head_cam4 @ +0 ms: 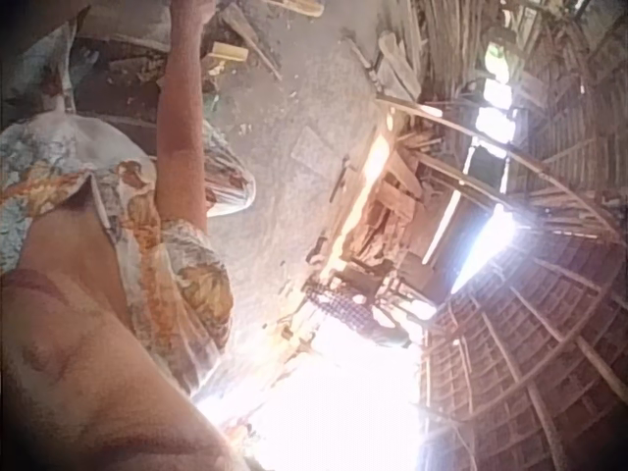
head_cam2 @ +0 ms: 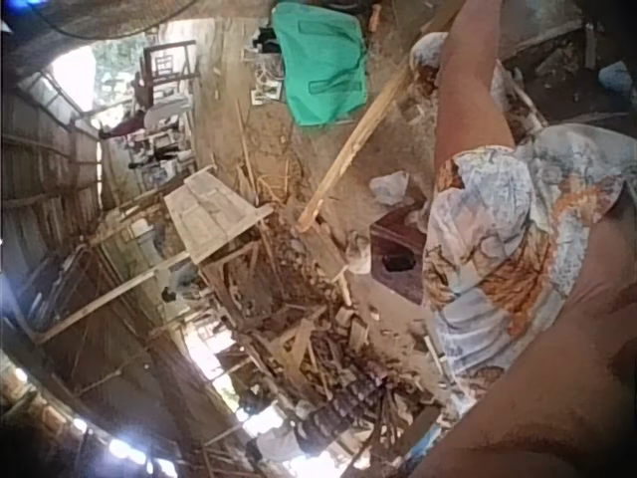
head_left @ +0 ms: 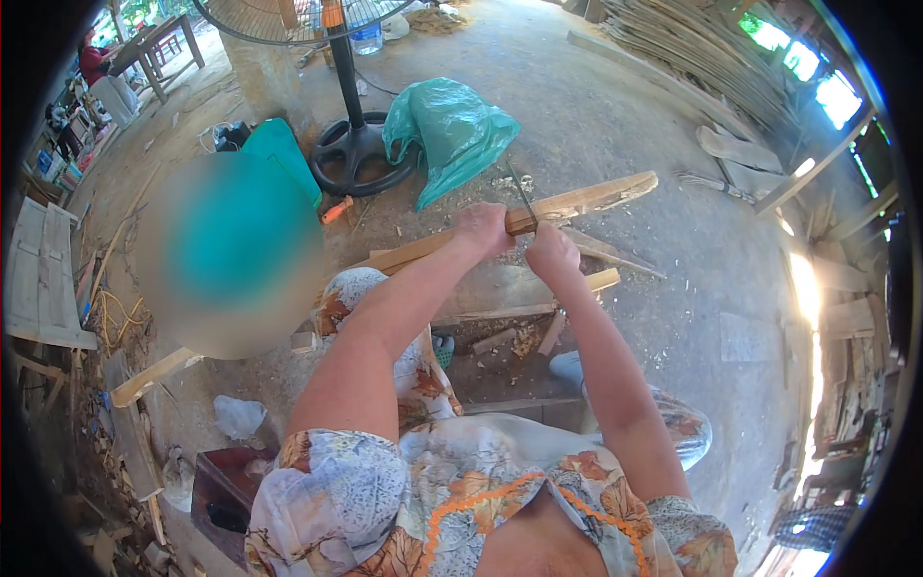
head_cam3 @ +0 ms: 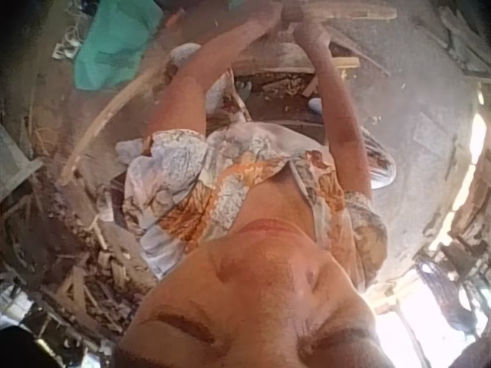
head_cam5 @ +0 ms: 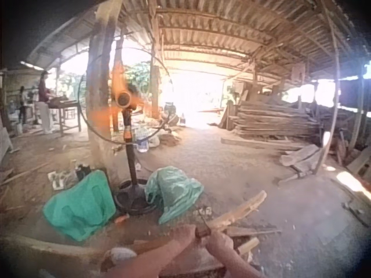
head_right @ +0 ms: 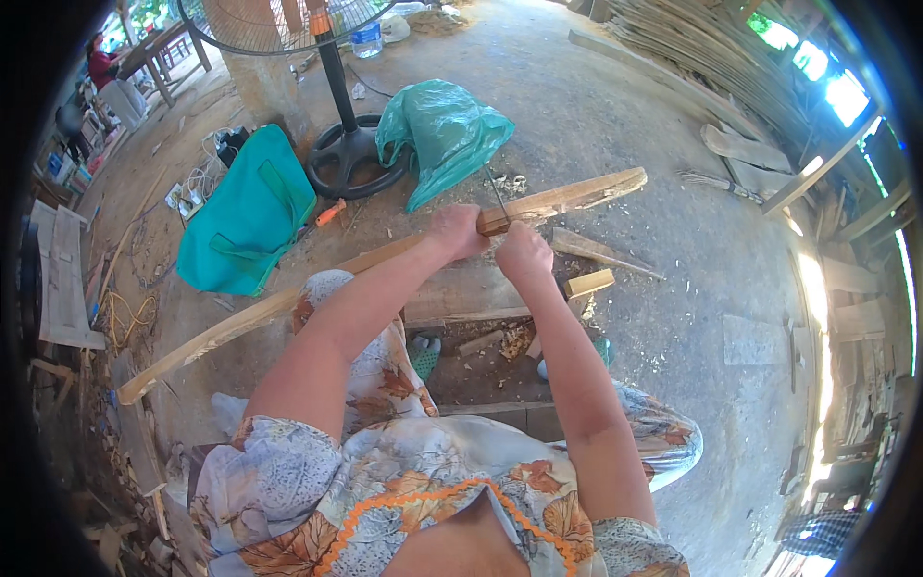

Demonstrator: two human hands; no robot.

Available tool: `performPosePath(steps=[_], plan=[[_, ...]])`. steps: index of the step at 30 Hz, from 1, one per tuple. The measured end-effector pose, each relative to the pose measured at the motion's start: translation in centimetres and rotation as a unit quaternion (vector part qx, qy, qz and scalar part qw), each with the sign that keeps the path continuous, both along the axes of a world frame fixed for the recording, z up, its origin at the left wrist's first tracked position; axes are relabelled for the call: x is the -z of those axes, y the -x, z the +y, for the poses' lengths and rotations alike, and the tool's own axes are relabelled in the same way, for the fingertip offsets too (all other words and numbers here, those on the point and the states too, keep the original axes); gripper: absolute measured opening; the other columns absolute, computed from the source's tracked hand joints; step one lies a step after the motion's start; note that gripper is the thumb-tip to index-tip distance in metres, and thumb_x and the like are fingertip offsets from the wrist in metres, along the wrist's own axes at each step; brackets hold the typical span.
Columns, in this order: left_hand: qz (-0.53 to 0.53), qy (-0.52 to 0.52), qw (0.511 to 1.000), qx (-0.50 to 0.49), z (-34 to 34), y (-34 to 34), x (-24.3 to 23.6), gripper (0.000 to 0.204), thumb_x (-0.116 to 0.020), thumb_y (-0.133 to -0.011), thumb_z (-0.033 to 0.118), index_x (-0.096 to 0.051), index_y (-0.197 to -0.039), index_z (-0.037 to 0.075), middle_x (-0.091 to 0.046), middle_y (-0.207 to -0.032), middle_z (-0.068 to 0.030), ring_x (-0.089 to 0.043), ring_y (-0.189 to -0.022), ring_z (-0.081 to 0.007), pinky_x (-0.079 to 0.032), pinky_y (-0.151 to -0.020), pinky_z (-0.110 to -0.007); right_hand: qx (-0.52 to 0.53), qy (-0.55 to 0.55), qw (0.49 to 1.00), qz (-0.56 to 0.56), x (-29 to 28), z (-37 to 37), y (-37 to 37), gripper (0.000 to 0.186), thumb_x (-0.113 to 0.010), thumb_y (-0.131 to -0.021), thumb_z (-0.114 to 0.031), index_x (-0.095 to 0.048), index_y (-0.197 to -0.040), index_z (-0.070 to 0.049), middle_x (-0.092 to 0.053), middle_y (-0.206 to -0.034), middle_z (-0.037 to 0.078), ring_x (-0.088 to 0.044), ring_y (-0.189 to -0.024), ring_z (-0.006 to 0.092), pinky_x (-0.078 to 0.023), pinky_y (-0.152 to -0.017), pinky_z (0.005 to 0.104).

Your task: The person carves along the edge of a wooden plank using a knife and then lifts and turns the wooden plank by hand.

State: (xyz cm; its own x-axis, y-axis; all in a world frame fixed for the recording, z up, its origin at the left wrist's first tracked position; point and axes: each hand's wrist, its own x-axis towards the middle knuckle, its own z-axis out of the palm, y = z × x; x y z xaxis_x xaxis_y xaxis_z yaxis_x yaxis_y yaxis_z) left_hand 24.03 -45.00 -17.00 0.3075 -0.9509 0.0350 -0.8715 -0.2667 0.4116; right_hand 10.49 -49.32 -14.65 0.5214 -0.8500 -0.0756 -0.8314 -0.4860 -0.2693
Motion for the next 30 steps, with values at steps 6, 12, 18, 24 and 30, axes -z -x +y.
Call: performPosePath(steps=[6, 12, 18, 24, 30], plan=[[-0.017, -0.007, 0.999, -0.029, 0.7, -1.4, 0.1, 0.035, -0.068, -0.064, 0.031, -0.062, -0.089, 0.008, -0.064, -0.089, -0.0162, -0.062, -0.088, -0.0319, -0.049, -0.077, -0.042, -0.015, -0.021, 0.999, 0.018, 1.4, 3.2, 3.6, 0.020, -0.046, -0.080, -0.011, -0.055, -0.094, -0.001, -0.062, -0.095, 0.023, -0.060, -0.093, 0.0381, -0.047, -0.081, 0.0449], [-0.003, -0.005, 1.000, -0.023, 0.4, -0.6, -0.6, 0.034, -0.068, -0.064, 0.030, -0.062, -0.088, 0.007, -0.064, -0.090, -0.0162, -0.062, -0.089, -0.0315, -0.049, -0.077, -0.042, -0.014, -0.008, 1.000, -0.006, 0.0, 1.1, 0.8, 0.019, -0.046, -0.079, -0.011, -0.054, -0.093, 0.000, -0.062, -0.092, 0.024, -0.061, -0.091, 0.0384, -0.047, -0.081, 0.0449], [-0.012, -0.006, 1.000, -0.025, 0.5, -1.4, -0.2, 0.033, -0.068, -0.065, 0.029, -0.061, -0.088, 0.006, -0.064, -0.092, -0.0156, -0.061, -0.090, -0.0311, -0.048, -0.079, -0.041, -0.014, -0.004, 1.000, -0.005, 0.8, 2.4, 2.6, 0.021, -0.046, -0.079, -0.010, -0.055, -0.095, -0.001, -0.063, -0.092, 0.024, -0.061, -0.090, 0.0372, -0.047, -0.081, 0.0446], [-0.015, -0.015, 0.999, -0.026, -0.2, -0.4, -0.1, 0.034, -0.068, -0.065, 0.029, -0.062, -0.091, 0.007, -0.064, -0.094, -0.0148, -0.062, -0.092, -0.0299, -0.049, -0.080, -0.040, -0.006, -0.005, 1.000, 0.000, 1.1, 1.5, 2.4, 0.020, -0.045, -0.079, -0.011, -0.056, -0.094, -0.001, -0.063, -0.090, 0.024, -0.060, -0.090, 0.0379, -0.046, -0.079, 0.0459], [-0.004, -0.028, 1.000, -0.011, 0.0, 0.1, -0.4, 0.041, -0.071, -0.063, 0.035, -0.063, -0.092, 0.007, -0.064, -0.094, -0.0152, -0.062, -0.092, -0.0303, -0.048, -0.080, -0.041, 0.010, 0.012, 0.999, -0.038, 1.4, 0.4, 1.0, 0.019, -0.046, -0.080, -0.011, -0.053, -0.095, -0.001, -0.063, -0.090, 0.023, -0.061, -0.089, 0.0379, -0.047, -0.080, 0.0449]])
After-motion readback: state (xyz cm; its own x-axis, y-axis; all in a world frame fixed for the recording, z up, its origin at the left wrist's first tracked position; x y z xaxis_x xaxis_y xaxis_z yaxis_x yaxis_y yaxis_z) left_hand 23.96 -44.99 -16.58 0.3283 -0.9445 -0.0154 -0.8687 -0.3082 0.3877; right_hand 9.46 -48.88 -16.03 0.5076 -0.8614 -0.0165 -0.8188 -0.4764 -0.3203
